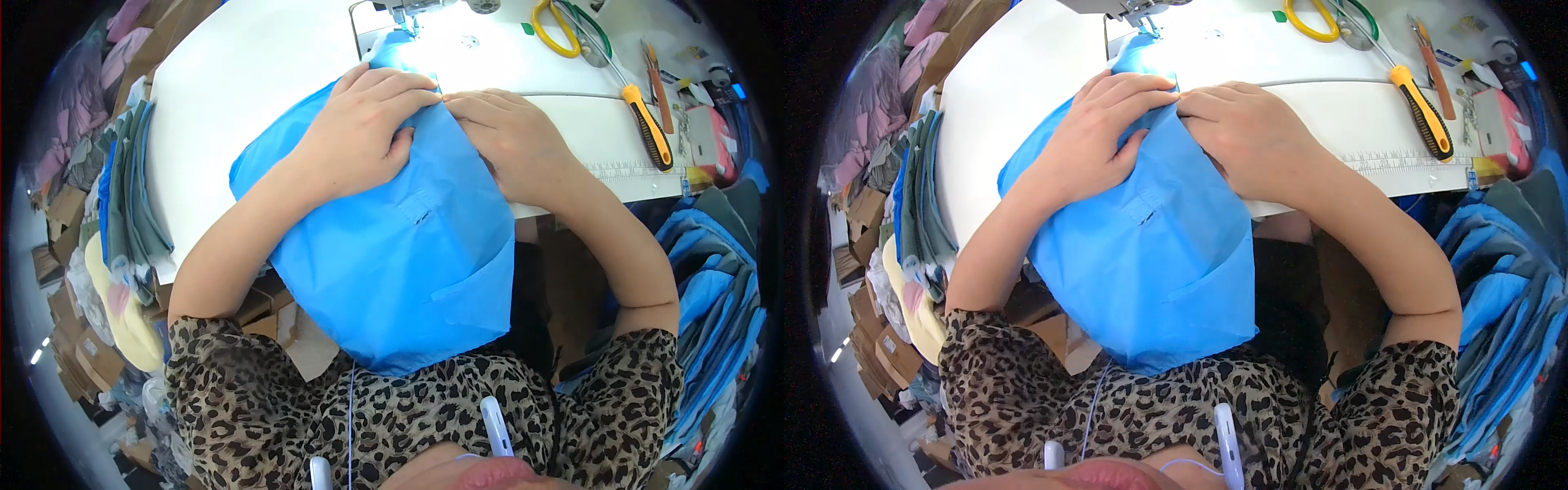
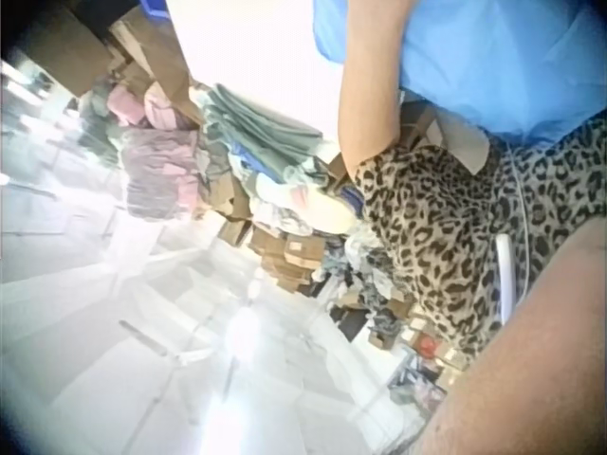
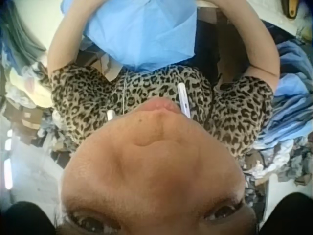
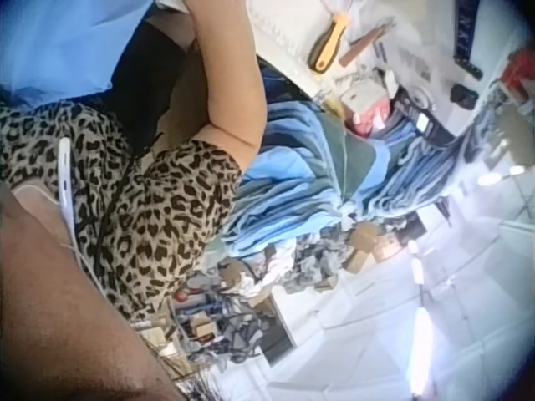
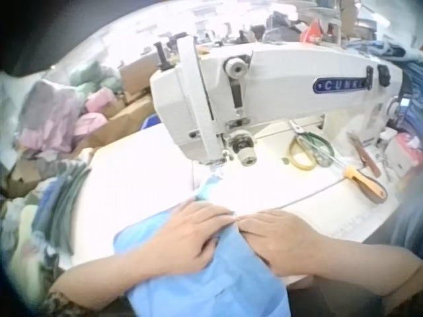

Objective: The person sews fabric pieces using a sewing machine, unpicks stitches along the seam using a seam ripper, and then aligns the fabric layers to sew them together with the sewing machine.

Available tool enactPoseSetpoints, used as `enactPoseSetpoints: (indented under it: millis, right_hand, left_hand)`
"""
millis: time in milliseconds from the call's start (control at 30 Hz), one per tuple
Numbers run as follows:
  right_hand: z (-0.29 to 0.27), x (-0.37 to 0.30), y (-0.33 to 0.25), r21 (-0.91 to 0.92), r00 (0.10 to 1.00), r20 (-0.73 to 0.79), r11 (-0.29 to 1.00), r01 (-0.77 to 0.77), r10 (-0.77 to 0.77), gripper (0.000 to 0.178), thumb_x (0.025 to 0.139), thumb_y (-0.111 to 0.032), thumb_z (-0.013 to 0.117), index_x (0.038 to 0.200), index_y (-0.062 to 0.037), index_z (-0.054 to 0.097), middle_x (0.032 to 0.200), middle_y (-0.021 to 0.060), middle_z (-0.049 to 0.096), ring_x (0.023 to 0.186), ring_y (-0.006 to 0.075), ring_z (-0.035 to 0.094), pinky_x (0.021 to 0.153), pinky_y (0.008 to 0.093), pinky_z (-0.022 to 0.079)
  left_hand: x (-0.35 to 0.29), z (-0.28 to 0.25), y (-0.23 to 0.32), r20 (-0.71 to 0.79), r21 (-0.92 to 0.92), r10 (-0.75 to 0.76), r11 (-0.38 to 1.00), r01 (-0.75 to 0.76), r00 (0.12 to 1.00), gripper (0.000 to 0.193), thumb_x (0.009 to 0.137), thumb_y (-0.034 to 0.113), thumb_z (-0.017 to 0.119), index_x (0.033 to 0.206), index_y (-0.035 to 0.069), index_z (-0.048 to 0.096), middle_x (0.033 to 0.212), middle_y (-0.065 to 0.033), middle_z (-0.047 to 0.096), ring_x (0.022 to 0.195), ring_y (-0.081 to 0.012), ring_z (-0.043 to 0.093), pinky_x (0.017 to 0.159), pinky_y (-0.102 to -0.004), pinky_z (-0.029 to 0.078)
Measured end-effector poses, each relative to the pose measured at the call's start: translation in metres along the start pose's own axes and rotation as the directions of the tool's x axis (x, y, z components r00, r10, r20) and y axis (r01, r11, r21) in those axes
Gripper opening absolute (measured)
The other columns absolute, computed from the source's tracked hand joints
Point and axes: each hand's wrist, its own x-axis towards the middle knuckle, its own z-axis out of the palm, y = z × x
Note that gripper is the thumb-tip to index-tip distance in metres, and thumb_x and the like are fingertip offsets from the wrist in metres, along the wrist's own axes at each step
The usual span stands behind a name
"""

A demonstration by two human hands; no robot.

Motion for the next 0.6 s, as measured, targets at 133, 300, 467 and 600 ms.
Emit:
enactPoseSetpoints:
  millis: [133, 300, 467, 600]
  right_hand:
    - [-0.006, 0.001, -0.001, -0.127, 0.998, 0.059, 0.992, 0.010, -0.003, 0.019, 0.080, -0.011, 0.061, 0.097, -0.0048, 0.066, 0.108, 0.0068, 0.064, 0.109, 0.0217, 0.061, 0.102, 0.0427, 0.042]
    - [-0.004, -0.004, -0.007, -0.186, 0.997, 0.064, 0.982, -0.036, 0.049, 0.016, 0.082, -0.009, 0.057, 0.095, -0.0057, 0.066, 0.109, 0.0047, 0.064, 0.115, 0.0195, 0.059, 0.106, 0.0460, 0.037]
    - [-0.001, 0.006, -0.006, -0.200, 0.994, 0.074, 0.978, -0.067, 0.084, 0.017, 0.084, -0.010, 0.056, 0.096, -0.0058, 0.067, 0.109, 0.0036, 0.064, 0.114, 0.0185, 0.057, 0.104, 0.0453, 0.036]
    - [0.000, 0.014, 0.005, -0.208, 0.994, 0.072, 0.976, -0.067, 0.083, 0.018, 0.084, -0.010, 0.055, 0.097, -0.0076, 0.067, 0.109, 0.0018, 0.064, 0.109, 0.0179, 0.058, 0.101, 0.0453, 0.035]
  left_hand:
    - [-0.002, 0.006, 0.004, -0.033, 0.022, -0.049, 0.998, 0.050, 0.998, 0.042, 0.081, 0.002, 0.057, 0.123, 0.009, 0.060, 0.128, -0.0086, 0.058, 0.123, -0.0273, 0.051, 0.115, -0.0497, 0.026]
    - [0.000, 0.006, 0.010, -0.007, 0.066, -0.093, 0.993, 0.093, 0.996, 0.039, 0.082, 0.004, 0.056, 0.121, 0.011, 0.061, 0.128, -0.0061, 0.059, 0.125, -0.0247, 0.051, 0.116, -0.0540, 0.021]
    - [-0.002, 0.008, 0.002, -0.014, 0.091, -0.122, 0.988, 0.122, 0.992, 0.040, 0.081, 0.004, 0.055, 0.120, 0.011, 0.061, 0.126, -0.0047, 0.060, 0.125, -0.0240, 0.052, 0.117, -0.0548, 0.021]
    - [0.007, 0.012, -0.010, -0.046, 0.147, -0.097, 0.984, 0.103, 0.994, 0.041, 0.081, 0.003, 0.053, 0.120, 0.011, 0.061, 0.124, -0.0050, 0.061, 0.123, -0.0228, 0.053, 0.117, -0.0538, 0.022]
